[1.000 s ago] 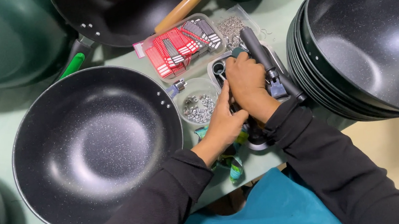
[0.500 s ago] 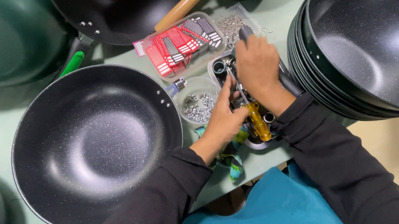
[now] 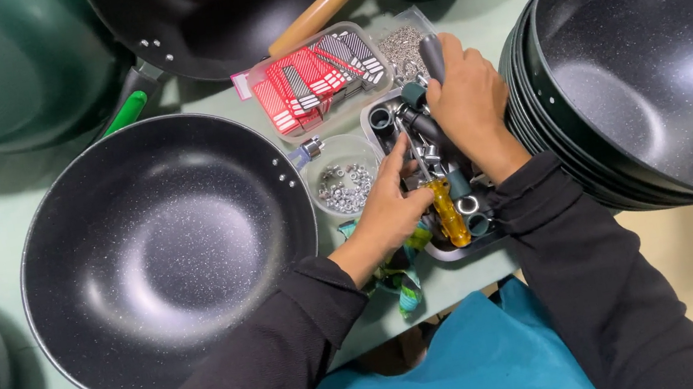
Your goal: Attaching a handle to a wok using a manual screwdriver and screws
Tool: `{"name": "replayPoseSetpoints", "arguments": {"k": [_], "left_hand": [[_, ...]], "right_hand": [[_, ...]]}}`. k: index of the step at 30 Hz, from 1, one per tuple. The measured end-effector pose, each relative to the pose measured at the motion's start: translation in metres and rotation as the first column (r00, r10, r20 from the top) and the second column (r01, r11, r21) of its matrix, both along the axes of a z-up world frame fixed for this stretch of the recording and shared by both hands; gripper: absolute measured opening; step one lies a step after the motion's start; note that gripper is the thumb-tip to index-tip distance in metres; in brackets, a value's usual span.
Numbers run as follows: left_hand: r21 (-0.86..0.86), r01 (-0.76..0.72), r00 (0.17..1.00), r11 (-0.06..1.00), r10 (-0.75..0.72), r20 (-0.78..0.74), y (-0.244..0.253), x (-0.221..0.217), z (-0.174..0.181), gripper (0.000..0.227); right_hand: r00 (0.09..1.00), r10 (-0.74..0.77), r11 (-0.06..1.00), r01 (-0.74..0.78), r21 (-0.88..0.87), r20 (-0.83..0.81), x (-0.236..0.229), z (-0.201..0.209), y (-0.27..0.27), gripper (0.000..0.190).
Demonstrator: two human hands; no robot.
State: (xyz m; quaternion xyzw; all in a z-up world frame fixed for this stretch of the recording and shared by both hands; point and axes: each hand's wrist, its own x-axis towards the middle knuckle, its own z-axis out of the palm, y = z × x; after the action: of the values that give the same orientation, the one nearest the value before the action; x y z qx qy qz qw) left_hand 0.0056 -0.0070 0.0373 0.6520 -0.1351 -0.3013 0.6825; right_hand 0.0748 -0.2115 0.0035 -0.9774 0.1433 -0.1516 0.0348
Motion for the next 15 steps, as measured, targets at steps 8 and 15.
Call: {"name": "replayPoseSetpoints", "arguments": {"k": [8, 15], "left_hand": [[0.15, 0.011, 0.996, 0.989, 0.003, -0.094, -0.007, 0.012, -0.011, 0.084], [0.047, -0.26, 0.951, 0.964, 0.248, 0.185, 0.0, 0.022, -0.015, 0.085]], "right_hand": [[0.931, 0.183, 0.977, -0.209, 0.049, 0.316, -0.015, 0.047, 0.024, 0.06], [0.904, 0.138, 0.75, -0.362, 0.554, 0.404, -0.041, 0.085, 0.073, 0.08]]}}
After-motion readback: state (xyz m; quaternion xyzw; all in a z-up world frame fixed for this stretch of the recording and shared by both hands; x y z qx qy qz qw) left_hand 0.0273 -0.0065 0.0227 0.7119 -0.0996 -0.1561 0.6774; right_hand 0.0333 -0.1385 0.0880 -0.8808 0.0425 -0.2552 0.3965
